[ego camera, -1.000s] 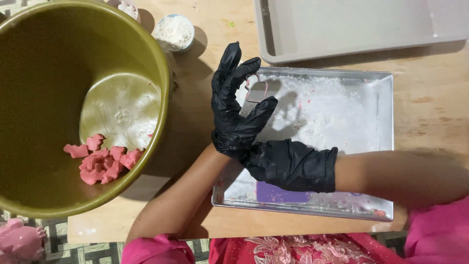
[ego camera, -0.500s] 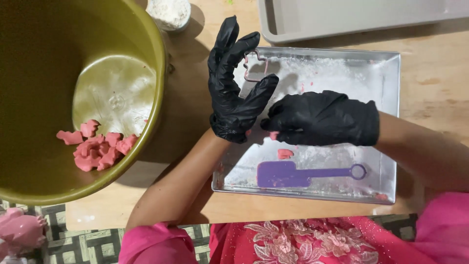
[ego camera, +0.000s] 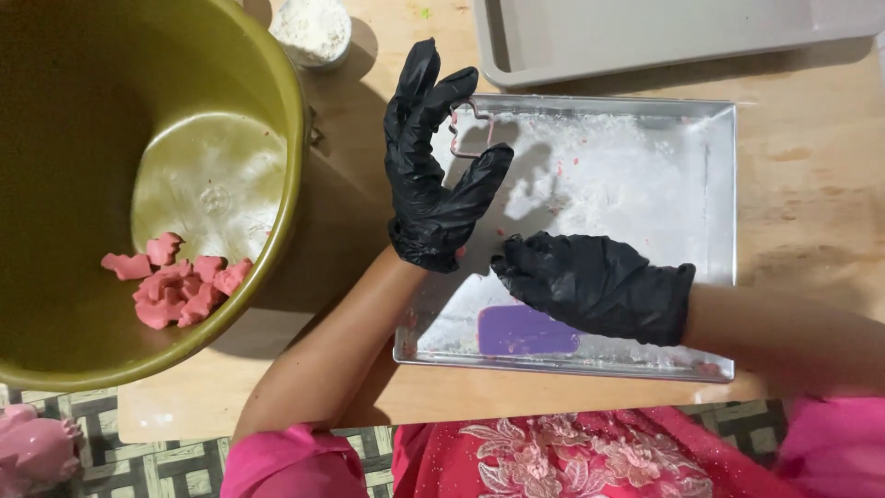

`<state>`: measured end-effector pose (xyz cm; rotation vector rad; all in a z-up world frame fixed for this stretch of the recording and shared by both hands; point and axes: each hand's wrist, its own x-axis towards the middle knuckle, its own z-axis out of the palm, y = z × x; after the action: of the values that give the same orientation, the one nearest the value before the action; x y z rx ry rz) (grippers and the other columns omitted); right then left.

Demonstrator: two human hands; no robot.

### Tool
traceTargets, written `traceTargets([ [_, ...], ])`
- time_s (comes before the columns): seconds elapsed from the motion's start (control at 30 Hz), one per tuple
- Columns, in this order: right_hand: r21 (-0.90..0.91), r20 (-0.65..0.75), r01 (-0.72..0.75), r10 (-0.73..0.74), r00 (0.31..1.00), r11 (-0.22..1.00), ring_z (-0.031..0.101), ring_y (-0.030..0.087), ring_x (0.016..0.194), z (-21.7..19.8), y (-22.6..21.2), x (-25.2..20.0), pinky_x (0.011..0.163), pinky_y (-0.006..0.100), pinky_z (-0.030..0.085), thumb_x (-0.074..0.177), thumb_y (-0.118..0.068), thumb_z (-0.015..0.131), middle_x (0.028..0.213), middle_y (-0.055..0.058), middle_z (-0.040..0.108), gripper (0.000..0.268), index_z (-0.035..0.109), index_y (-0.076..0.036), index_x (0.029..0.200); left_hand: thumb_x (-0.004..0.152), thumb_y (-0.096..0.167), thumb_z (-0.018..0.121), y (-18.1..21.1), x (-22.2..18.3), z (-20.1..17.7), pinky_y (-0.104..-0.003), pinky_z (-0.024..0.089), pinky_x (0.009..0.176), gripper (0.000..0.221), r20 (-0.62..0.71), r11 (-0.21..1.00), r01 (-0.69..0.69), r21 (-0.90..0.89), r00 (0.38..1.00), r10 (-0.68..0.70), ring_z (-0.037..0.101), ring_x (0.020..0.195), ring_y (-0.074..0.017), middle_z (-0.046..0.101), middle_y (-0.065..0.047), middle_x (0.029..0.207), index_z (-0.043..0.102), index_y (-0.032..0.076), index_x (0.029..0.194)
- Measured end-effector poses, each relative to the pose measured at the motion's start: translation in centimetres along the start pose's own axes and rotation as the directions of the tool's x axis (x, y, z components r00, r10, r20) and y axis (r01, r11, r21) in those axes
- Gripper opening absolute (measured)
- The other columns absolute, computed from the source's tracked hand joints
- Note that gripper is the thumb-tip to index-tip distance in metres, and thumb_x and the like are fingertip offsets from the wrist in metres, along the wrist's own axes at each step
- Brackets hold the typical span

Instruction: Cutting shapes out of pink dough using a cookie cutter and a small spatula on a floured surface.

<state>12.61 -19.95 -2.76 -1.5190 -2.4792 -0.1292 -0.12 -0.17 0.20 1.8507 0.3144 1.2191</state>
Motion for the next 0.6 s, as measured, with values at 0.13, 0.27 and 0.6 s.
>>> traceTargets([
  [0.13, -0.086, -0.089, -0.059, 0.051, 0.995, 0.995, 0.073, 0.036, 0.095, -2.2, 1.4, 2.0, 0.066, 0.043, 0.062, 0.097, -0.019, 0.068, 0.121, 0.017, 0.071, 0.043, 0.062, -0.008, 0.138, 0.103, 0.024, 0.079, -0.2, 0.0, 0.1, -0.050, 0.038, 0.141, 0.052, -0.011, 1.000, 0.006, 0.005, 1.000, -0.006, 0.034, 0.166, -0.0252, 0.037, -0.006, 0.170, 0.057, 0.025, 0.149],
  [0.27, 0.691, 0.097, -0.397, 0.466, 0.879, 0.604, 0.071, 0.023, 0.106, -4.2, 3.3, 2.1, 0.088, 0.037, 0.060, 0.094, -0.022, 0.068, 0.121, 0.011, 0.075, 0.036, 0.070, -0.007, 0.127, 0.105, 0.024, 0.076, -0.3, 0.0, 0.2, -0.050, 0.038, 0.141, 0.049, -0.004, 1.000, -0.012, -0.007, 1.000, 0.012, 0.033, 0.166, -0.0261, 0.036, -0.007, 0.170, 0.056, 0.023, 0.149],
  [0.6, 0.775, 0.410, 0.127, 0.645, 0.644, -0.619, 0.072, 0.043, 0.084, -4.5, 3.9, 2.1, 0.066, 0.047, 0.060, 0.091, -0.013, 0.059, 0.086, 0.028, 0.065, 0.041, 0.061, 0.010, 0.125, 0.083, 0.023, 0.090, 0.8, 1.5, 0.0, -0.045, 0.027, 0.129, 0.055, 0.015, 0.996, 0.082, -0.043, 0.997, -0.081, 0.045, 0.148, -0.0336, 0.063, -0.016, 0.141, 0.067, 0.009, 0.131],
])
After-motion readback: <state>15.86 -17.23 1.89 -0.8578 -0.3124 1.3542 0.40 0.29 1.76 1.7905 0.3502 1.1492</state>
